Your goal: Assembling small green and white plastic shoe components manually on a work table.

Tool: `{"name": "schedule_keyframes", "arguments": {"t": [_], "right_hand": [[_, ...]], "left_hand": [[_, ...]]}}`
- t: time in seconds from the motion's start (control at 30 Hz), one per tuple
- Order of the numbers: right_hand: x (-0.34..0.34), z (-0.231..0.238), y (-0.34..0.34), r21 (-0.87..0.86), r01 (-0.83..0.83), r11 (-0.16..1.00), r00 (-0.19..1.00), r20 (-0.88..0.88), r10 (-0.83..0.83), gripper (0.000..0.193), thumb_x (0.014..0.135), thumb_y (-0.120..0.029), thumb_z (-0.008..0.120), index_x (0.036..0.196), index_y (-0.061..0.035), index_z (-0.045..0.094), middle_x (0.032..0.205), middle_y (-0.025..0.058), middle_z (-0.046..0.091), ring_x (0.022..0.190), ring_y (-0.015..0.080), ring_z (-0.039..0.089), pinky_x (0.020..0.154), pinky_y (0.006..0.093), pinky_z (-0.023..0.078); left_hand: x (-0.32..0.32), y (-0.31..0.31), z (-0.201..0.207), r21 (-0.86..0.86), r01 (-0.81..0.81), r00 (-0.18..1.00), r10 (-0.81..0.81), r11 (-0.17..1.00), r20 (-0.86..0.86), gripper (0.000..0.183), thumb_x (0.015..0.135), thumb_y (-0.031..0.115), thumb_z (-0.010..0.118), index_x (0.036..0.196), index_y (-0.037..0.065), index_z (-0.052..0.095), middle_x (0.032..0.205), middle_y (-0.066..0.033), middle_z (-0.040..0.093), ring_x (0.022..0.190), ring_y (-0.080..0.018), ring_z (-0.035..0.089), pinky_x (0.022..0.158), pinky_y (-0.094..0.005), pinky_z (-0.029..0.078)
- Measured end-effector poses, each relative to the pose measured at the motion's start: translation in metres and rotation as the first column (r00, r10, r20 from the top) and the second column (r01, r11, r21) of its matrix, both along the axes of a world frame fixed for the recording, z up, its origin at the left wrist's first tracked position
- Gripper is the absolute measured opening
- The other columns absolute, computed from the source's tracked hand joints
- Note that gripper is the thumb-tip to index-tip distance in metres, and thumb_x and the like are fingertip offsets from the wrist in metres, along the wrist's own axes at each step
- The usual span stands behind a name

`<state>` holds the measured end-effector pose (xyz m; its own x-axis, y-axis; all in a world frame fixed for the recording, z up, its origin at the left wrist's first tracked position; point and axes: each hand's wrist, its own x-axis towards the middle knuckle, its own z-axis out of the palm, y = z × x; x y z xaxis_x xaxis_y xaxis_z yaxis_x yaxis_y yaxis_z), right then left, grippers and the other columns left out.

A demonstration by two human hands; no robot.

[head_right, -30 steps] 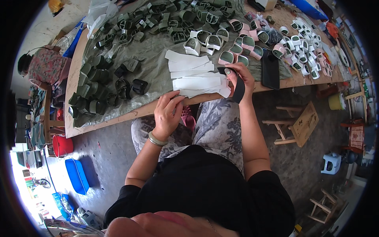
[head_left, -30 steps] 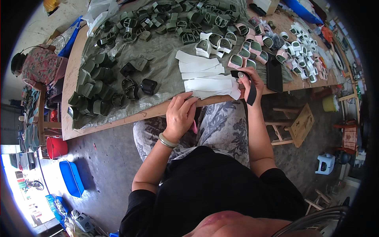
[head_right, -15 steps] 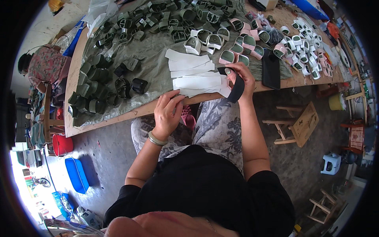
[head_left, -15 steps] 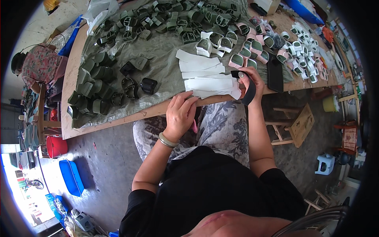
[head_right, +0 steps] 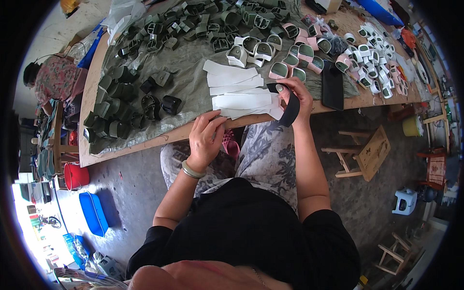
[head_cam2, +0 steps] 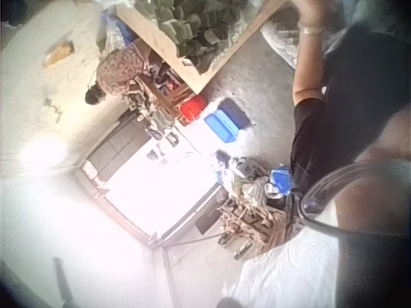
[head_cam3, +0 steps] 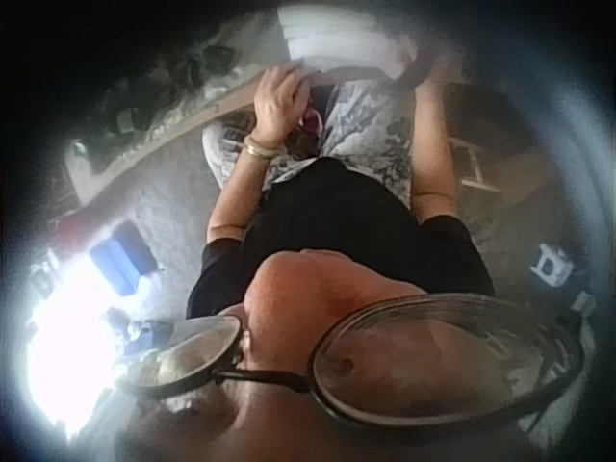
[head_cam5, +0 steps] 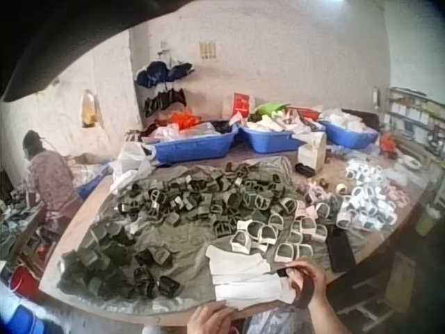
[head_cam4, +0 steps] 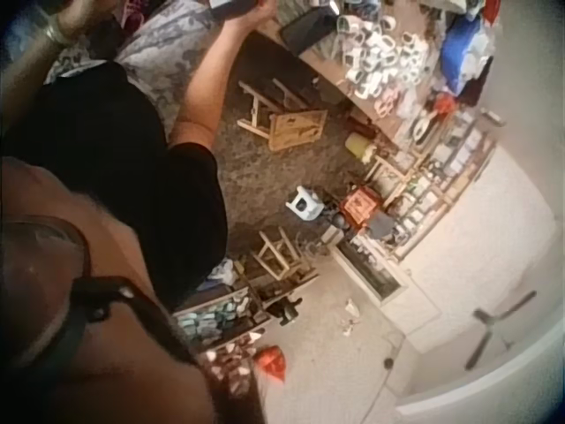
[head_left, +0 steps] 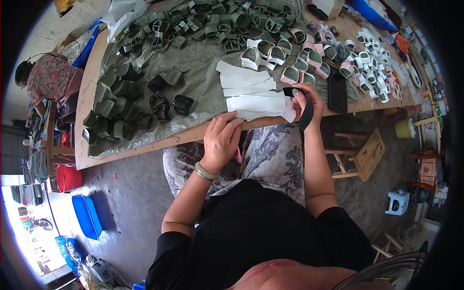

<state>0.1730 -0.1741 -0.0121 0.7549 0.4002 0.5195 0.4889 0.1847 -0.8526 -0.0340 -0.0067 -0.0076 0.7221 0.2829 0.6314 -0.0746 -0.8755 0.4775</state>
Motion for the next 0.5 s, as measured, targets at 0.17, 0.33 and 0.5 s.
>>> {"name": "schedule_keyframes", "arguments": {"t": [0.17,0.33,0.5], "right_hand": [[-0.0017,-0.0005,-0.0001,0.003,0.020,1.000,1.000,-0.021,-0.020,0.011,0.088,-0.004,0.062,0.097,0.0002,0.065,0.091,0.0024,0.061,0.073,0.0087,0.056,0.066,0.0209,0.042],[0.0008,-0.0023,-0.0014,0.018,-0.008,1.000,1.000,-0.002,0.008,0.012,0.088,-0.004,0.063,0.099,-0.0002,0.066,0.091,0.0020,0.060,0.072,0.0083,0.056,0.064,0.0209,0.043],[0.0008,-0.0027,0.0004,0.029,-0.007,1.000,1.000,-0.008,0.007,0.012,0.089,-0.005,0.063,0.099,-0.0003,0.066,0.089,0.0016,0.060,0.070,0.0078,0.055,0.063,0.0212,0.042]], "left_hand": [[-0.0017,-0.0008,0.0012,-0.030,0.007,1.000,-0.007,1.000,-0.008,0.025,0.073,-0.003,0.067,0.097,0.005,0.065,0.105,-0.0111,0.063,0.090,-0.0301,0.061,0.077,-0.0380,0.050],[-0.0006,-0.0006,-0.0013,-0.021,0.006,1.000,-0.006,1.000,0.006,0.025,0.073,-0.002,0.068,0.097,0.006,0.065,0.105,-0.0105,0.063,0.089,-0.0295,0.062,0.077,-0.0375,0.050],[-0.0011,-0.0001,-0.0011,-0.017,0.001,1.000,-0.001,1.000,0.004,0.025,0.073,-0.002,0.067,0.097,0.006,0.065,0.104,-0.0102,0.063,0.089,-0.0293,0.062,0.077,-0.0373,0.051]]}}
